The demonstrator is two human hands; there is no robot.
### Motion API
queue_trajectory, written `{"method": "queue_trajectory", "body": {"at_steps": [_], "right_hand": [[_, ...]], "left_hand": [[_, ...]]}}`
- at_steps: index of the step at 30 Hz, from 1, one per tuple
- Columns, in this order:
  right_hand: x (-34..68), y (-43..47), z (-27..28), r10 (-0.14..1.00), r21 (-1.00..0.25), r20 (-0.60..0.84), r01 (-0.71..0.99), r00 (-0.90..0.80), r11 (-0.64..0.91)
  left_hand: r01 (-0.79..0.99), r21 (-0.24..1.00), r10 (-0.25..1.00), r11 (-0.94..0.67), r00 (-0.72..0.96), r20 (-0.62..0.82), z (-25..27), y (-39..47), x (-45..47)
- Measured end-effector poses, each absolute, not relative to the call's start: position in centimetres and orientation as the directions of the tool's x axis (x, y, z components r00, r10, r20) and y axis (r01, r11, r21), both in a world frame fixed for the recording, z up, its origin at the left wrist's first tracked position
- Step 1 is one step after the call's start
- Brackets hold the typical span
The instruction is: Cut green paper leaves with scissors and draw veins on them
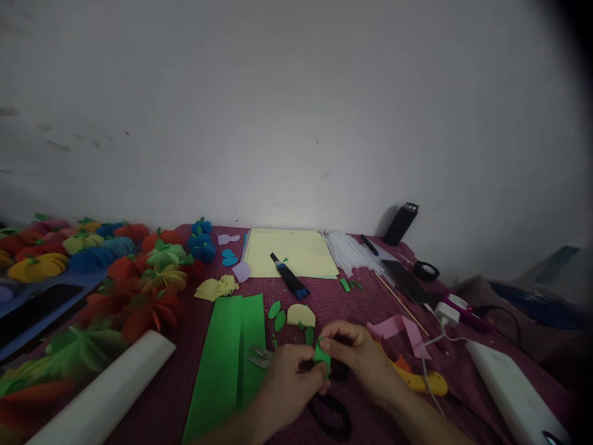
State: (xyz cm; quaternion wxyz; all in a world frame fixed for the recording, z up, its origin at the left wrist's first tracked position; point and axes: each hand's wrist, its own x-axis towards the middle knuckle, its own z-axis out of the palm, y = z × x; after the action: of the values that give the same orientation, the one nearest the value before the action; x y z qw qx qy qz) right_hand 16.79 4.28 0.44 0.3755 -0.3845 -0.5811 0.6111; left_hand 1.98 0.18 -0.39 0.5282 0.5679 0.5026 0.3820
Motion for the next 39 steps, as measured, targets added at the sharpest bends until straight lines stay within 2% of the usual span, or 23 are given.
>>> {"method": "queue_trajectory", "body": {"at_steps": [4, 8, 10, 12, 18, 23, 25, 28, 29, 33, 39], "right_hand": [[17.1, 4.7, 0.5, 0.927, -0.997, -0.019, -0.064, -0.374, -0.047], [17.3, 5.2, 0.7, 0.94, -0.982, -0.009, -0.176, -0.341, -0.074], [17.3, 5.2, 0.6, 0.942, -0.979, -0.007, -0.19, -0.335, -0.074], [17.3, 5.1, 0.4, 0.933, -0.981, -0.009, -0.177, -0.36, -0.077], [17.1, 4.9, -0.1, 0.929, -0.982, 0.011, -0.177, -0.369, -0.059], [17.3, 5.3, 0.5, 0.972, -0.974, 0.036, -0.225, -0.233, -0.018], [17.3, 5.4, 0.6, 0.977, -0.979, 0.063, -0.202, -0.203, 0.021], [17.2, 5.3, 0.4, 0.966, -0.99, 0.056, -0.14, -0.253, 0.02], [17.2, 5.2, 0.3, 0.961, -0.993, 0.053, -0.117, -0.272, 0.021], [17.1, 4.9, 0.0, 0.947, -0.997, 0.063, -0.06, -0.316, 0.046], [17.2, 5.2, -0.2, 0.946, -0.998, 0.058, -0.052, -0.319, 0.044]], "left_hand": [[0.085, 0.976, 0.954, 0.198, 0.21, -0.212, -0.9, 0.2, 2.1], [-0.047, 0.99, 0.962, 0.133, 0.247, -0.118, -0.5, 0.0, 2.0], [-0.156, 0.981, 0.967, 0.115, 0.242, -0.075, 0.0, 0.0, 1.9], [-0.192, 0.975, 0.975, 0.114, 0.208, -0.073, 0.2, 0.1, 1.8], [0.002, 0.999, 0.996, 0.053, 0.077, -0.053, -1.5, 0.8, 1.8], [0.131, 0.991, 0.998, 0.034, 0.049, -0.04, -2.1, 0.7, 1.8], [0.099, 0.995, 0.998, -0.02, 0.062, 0.014, -1.3, 0.4, 1.6], [-0.052, 0.996, 0.989, -0.07, 0.125, 0.076, -0.1, 0.1, 1.4], [-0.05, 0.996, 0.986, -0.077, 0.144, 0.084, 0.1, 0.0, 1.4], [0.149, 0.988, 0.991, -0.041, 0.134, 0.021, -0.7, 0.3, 1.5], [0.198, 0.98, 0.993, 0.018, 0.113, -0.041, -1.8, 1.0, 1.4]]}}
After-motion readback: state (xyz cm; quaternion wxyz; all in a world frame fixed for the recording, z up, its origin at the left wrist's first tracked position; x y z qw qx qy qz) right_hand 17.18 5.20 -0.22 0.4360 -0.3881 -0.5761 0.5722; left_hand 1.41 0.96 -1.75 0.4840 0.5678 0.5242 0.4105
